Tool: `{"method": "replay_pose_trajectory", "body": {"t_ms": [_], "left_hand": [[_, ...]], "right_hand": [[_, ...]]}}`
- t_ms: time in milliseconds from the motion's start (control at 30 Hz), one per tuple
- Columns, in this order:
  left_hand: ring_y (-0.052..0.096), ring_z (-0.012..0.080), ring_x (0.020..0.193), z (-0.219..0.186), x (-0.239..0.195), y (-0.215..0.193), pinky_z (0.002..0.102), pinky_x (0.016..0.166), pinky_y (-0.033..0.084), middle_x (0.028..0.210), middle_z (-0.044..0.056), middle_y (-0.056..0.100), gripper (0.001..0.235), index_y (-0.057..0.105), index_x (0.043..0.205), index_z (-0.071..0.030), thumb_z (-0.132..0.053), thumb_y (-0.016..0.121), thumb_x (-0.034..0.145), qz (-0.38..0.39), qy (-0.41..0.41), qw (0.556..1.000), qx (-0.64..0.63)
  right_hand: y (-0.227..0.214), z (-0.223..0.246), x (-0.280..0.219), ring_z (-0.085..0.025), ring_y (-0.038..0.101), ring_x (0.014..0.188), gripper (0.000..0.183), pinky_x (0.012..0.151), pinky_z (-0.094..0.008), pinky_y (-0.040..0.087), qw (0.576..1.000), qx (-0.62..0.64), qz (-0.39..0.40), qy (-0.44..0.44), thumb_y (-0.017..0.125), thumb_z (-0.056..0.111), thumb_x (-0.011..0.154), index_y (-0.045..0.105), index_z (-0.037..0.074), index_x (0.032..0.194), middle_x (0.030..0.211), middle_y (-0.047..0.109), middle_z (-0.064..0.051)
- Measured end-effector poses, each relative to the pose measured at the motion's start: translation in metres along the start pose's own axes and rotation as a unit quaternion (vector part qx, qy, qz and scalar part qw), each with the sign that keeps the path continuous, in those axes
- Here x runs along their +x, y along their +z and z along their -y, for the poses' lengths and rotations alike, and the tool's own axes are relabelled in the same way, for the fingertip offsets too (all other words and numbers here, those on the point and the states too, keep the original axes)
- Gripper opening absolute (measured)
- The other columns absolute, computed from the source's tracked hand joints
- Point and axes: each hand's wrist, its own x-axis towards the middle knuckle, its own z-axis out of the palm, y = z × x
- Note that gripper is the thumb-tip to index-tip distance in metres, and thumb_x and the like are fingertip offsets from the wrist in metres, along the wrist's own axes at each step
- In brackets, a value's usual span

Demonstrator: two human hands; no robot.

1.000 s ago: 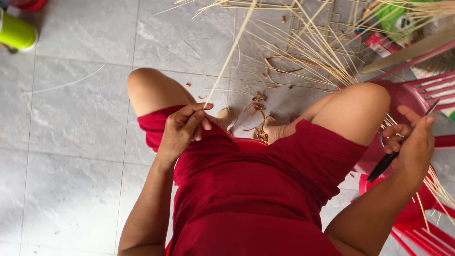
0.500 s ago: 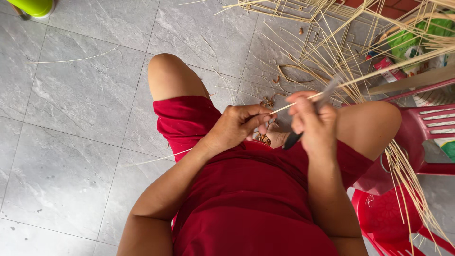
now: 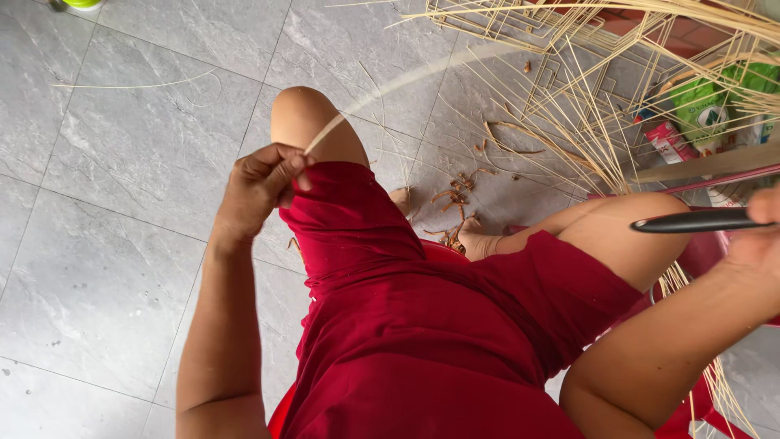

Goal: The person sits on a tiled floor and uses a knife to peel thin strips from bamboo stalks. They hold the stalks in their left hand and scrape the knife along the length to remove the outer layer, creating a pile of shavings. The person occasionally gathers the processed strips and places them on a nearby red plastic chair.

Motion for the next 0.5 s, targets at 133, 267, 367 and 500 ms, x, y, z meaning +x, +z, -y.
{"method": "replay_pose_trajectory", "body": {"t_ms": [133,267,367,500], "left_hand": [[0.05,0.0074,0.057,0.011,0.016,0.021,0.02,0.052,0.039,0.084,0.003,0.07,0.017,0.069,0.115,-0.008,-0.021,0.058,0.11,-0.023,-0.013,0.95,-0.31],[0.05,0.0087,0.061,0.023,0.038,0.048,0.021,0.054,0.04,0.089,0.001,0.067,0.018,0.064,0.12,-0.011,-0.023,0.053,0.112,0.007,-0.017,0.861,-0.508],[0.05,0.0055,0.063,0.03,0.057,0.069,0.018,0.055,0.039,0.091,-0.001,0.066,0.016,0.062,0.122,-0.013,-0.022,0.054,0.111,0.009,-0.02,0.812,-0.584],[0.051,0.0063,0.063,0.041,0.083,0.089,0.02,0.056,0.042,0.091,-0.001,0.067,0.014,0.06,0.12,-0.015,-0.024,0.054,0.111,-0.029,-0.03,0.793,-0.608]], "right_hand": [[0.144,0.015,-0.026,-0.007,0.04,0.056,0.009,0.051,-0.021,0.034,0.998,0.003,0.025,0.052,0.065,0.011,0.116,0.061,0.003,0.118,0.084,0.057,-0.006],[0.289,0.023,-0.061,-0.005,0.044,0.057,0.026,0.05,-0.021,0.036,0.983,-0.049,0.058,0.168,0.063,0.013,0.111,0.065,0.003,0.134,0.086,0.063,-0.006],[0.341,-0.006,-0.086,-0.003,0.041,0.051,0.029,0.045,-0.019,0.033,0.955,-0.096,0.118,0.256,0.061,0.011,0.105,0.067,0.002,0.131,0.079,0.064,-0.007],[0.383,-0.028,-0.127,-0.007,0.062,0.075,0.035,0.067,-0.021,0.054,0.911,-0.214,0.329,0.127,0.058,0.004,0.103,0.065,0.005,0.137,0.091,0.069,-0.005]]}}
